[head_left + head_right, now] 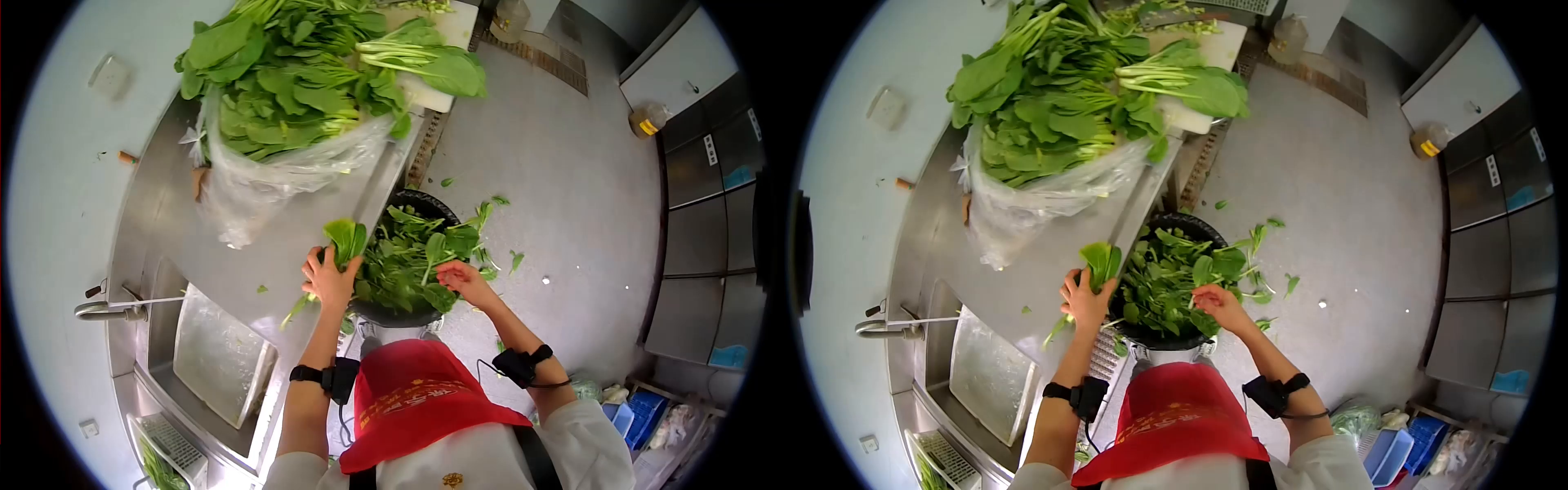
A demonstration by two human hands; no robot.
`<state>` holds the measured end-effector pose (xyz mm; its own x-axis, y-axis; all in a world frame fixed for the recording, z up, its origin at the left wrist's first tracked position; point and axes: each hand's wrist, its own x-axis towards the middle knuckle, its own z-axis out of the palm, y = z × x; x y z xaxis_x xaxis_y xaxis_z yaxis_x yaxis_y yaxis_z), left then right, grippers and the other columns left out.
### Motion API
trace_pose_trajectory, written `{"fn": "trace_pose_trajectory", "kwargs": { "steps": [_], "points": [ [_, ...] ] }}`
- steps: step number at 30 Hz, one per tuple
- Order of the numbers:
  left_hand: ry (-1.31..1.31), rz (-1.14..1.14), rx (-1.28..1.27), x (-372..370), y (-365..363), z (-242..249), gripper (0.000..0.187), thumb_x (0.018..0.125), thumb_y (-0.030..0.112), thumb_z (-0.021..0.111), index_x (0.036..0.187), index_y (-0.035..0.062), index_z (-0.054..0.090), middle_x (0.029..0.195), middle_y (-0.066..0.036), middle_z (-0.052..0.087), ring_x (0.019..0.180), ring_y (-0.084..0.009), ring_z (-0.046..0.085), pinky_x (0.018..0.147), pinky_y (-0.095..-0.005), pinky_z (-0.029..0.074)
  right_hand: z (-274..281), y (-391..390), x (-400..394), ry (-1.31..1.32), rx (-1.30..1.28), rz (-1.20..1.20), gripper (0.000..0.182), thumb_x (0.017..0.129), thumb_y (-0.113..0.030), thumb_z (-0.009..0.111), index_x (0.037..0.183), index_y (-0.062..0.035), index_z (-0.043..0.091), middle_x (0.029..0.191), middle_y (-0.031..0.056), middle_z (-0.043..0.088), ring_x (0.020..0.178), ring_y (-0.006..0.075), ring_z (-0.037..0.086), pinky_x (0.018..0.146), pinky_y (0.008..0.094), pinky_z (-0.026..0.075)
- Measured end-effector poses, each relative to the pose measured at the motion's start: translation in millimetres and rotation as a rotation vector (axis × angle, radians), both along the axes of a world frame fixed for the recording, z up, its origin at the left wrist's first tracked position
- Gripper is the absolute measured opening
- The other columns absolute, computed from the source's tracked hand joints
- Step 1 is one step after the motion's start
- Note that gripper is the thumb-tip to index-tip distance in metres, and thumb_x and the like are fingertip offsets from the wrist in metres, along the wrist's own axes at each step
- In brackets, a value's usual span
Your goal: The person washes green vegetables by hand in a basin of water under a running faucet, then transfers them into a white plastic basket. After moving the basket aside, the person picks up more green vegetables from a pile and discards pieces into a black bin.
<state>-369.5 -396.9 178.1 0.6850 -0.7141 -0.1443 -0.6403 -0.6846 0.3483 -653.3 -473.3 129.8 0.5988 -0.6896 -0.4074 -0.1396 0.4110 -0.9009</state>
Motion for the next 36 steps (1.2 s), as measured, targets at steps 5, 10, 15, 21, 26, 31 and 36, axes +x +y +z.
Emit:
{"fn": "trace_pose_trajectory", "kwargs": {
  "steps": [5,10,15,21,26,31,36],
  "points": [
    [-0.086,-0.083,-0.23,-26.6,-6.3,-15.0,0.038,0.071,0.014,0.062,0.109,0.0117,0.056,0.105,-0.006,0.052,0.1,-0.0266,0.05,0.079,-0.0447,0.038,-15.3,-8.1,-71.1,0.03,0.071,-0.055,0.026,0.083,-0.008,0.056,0.109,-0.0093,0.057,0.095,0.0022,0.062,0.084,0.0107,0.058,0.07,0.0243,0.044],
    [0.003,-0.241,-0.432,-87.6,-32.3,1.3,0.043,0.068,0.004,0.059,0.11,0.0099,0.055,0.104,-0.007,0.053,0.099,-0.0286,0.05,0.081,-0.0428,0.04,-35.5,0.3,-137.8,0.089,0.087,-0.15,0.023,0.083,-0.009,0.056,0.106,-0.0104,0.057,0.091,0.0008,0.062,0.082,0.0104,0.057,0.067,0.0246,0.044],
    [0.171,-0.554,-0.267,-111.6,-49.6,9.2,0.078,0.061,0.0,0.064,0.132,0.0166,0.038,0.14,-0.01,0.032,0.126,-0.0344,0.03,0.103,-0.0426,0.031,-45.1,7.6,-175.1,0.134,0.06,-0.218,0.017,0.085,-0.014,0.056,0.101,-0.0106,0.058,0.084,-0.0014,0.061,0.078,0.0097,0.056,0.064,0.0245,0.044],
    [0.153,-0.496,-0.402,-81.7,-31.8,51.4,0.058,0.067,-0.001,0.057,0.123,0.0115,0.049,0.134,-0.015,0.04,0.12,-0.0343,0.04,0.098,-0.0458,0.034,-51.3,8.5,-203.4,0.164,0.069,-0.263,0.017,0.086,-0.013,0.055,0.102,-0.0096,0.058,0.087,0.0017,0.062,0.078,0.0109,0.058,0.064,0.0247,0.045],
    [-0.356,-0.129,0.031,-31.1,36.1,20.3,0.054,0.07,0.015,0.065,0.121,0.0128,0.049,0.12,-0.014,0.049,0.108,-0.0318,0.049,0.088,-0.0457,0.041,-51.4,2.8,-215.4,0.166,0.066,-0.31,0.019,0.085,-0.012,0.056,0.104,-0.0079,0.058,0.088,0.0038,0.063,0.078,0.0118,0.059,0.065,0.0251,0.046],
    [-0.227,-0.163,0.103,-40.3,40.1,29.3,0.045,0.068,0.013,0.066,0.111,0.0107,0.053,0.104,-0.013,0.055,0.097,-0.0319,0.053,0.082,-0.0417,0.044,-44.1,10.7,-230.9,0.224,0.004,-0.36,0.019,0.086,-0.015,0.055,0.103,-0.0075,0.058,0.088,0.0024,0.063,0.08,0.0118,0.06,0.067,0.0258,0.047],
    [-0.113,-0.338,-0.465,-58.5,44.9,-8.5,0.022,0.069,-0.006,0.06,0.089,0.0033,0.057,0.085,-0.015,0.056,0.079,-0.0343,0.055,0.069,-0.0414,0.046,-40.2,27.8,-262.9,0.212,0.013,-0.471,0.021,0.086,-0.013,0.054,0.105,-0.0058,0.057,0.088,0.0033,0.062,0.079,0.0119,0.059,0.064,0.024,0.045]
  ]
}}
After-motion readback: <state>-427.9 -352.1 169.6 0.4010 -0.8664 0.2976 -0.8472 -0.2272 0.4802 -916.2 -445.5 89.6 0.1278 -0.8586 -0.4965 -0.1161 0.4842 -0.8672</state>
